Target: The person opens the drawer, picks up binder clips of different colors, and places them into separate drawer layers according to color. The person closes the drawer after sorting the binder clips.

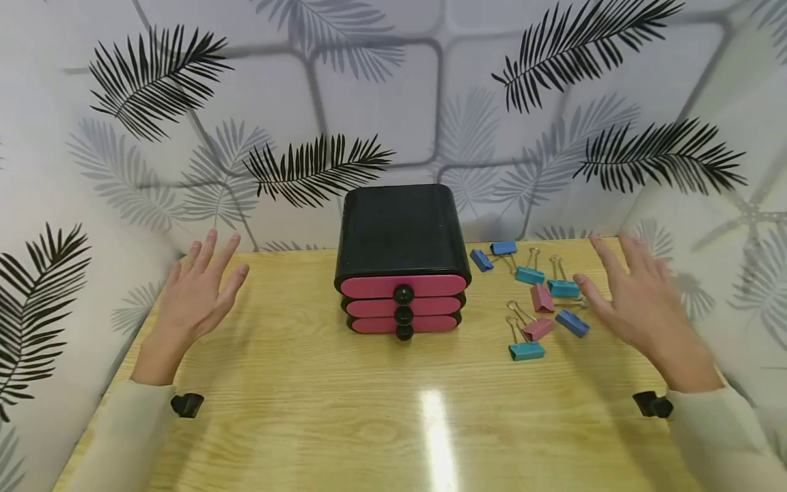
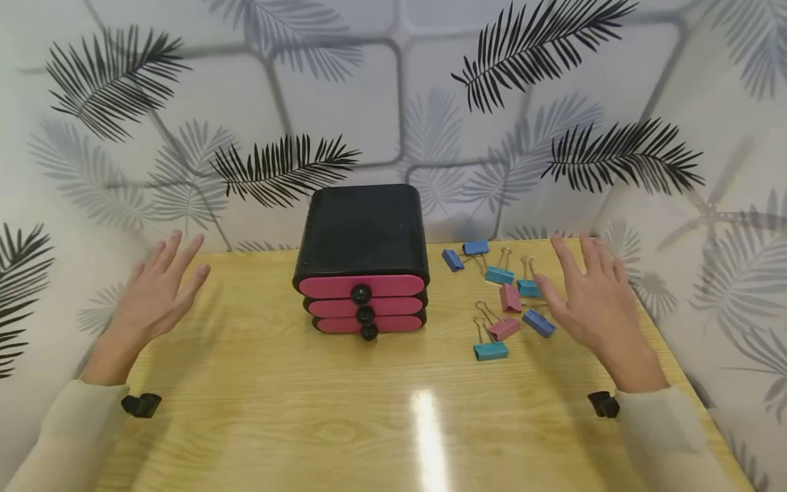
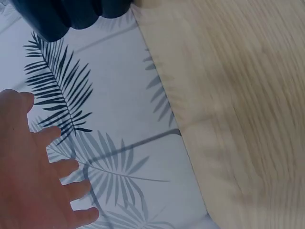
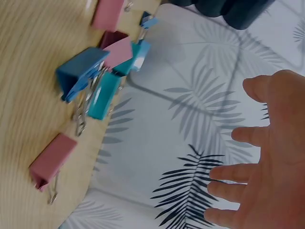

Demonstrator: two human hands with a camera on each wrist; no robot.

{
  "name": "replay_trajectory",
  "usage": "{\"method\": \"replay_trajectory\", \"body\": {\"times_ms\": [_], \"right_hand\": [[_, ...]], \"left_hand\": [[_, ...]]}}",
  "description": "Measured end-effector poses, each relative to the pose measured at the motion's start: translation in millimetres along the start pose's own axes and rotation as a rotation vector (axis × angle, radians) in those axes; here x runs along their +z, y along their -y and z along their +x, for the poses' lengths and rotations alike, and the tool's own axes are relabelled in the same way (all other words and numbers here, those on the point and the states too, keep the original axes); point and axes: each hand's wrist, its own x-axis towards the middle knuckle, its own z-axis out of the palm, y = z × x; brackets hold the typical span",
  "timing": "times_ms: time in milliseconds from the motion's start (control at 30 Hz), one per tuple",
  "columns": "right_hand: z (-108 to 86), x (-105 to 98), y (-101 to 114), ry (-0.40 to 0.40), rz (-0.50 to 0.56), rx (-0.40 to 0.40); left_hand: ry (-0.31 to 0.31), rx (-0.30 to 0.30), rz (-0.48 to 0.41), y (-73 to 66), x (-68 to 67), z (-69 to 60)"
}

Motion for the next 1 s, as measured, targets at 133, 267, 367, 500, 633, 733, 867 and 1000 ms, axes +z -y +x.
{"method": "replay_trajectory", "body": {"times_ms": [133, 267, 367, 500, 633, 733, 867, 1000], "right_hand": [[-1.9, -5.3, 17.9, -0.11, 0.037, -0.075], [-2.6, -9.5, 36.2, -0.231, 0.081, -0.128], [-4.7, -12.7, 48.7, -0.31, 0.126, -0.139], [-7.1, -15.6, 66.0, -0.373, 0.229, -0.156], [-6.2, -18.2, 83.7, -0.41, 0.325, -0.216], [-3.8, -20.2, 94.8, -0.449, 0.377, -0.254], [1.0, -21.9, 108.9, -0.475, 0.464, -0.268], [5.0, -18.1, 123.5, -0.466, 0.556, -0.28]], "left_hand": [[-0.012, 0.022, -0.042, -9.5, -1.6, -2.0], [-0.04, 0.042, -0.129, -23.5, -5.9, -3.0], [-0.088, 0.092, -0.232, -37.5, -8.7, -1.1], [-0.142, 0.162, -0.392, -56.6, -10.3, 2.2], [-0.182, 0.223, -0.506, -73.7, -8.5, 4.7], [-0.204, 0.268, -0.556, -86.7, -5.9, 5.9], [-0.235, 0.281, -0.65, -101.4, -3.3, 6.1], [-0.26, 0.291, -0.748, -112.2, 0.2, 7.4]]}}
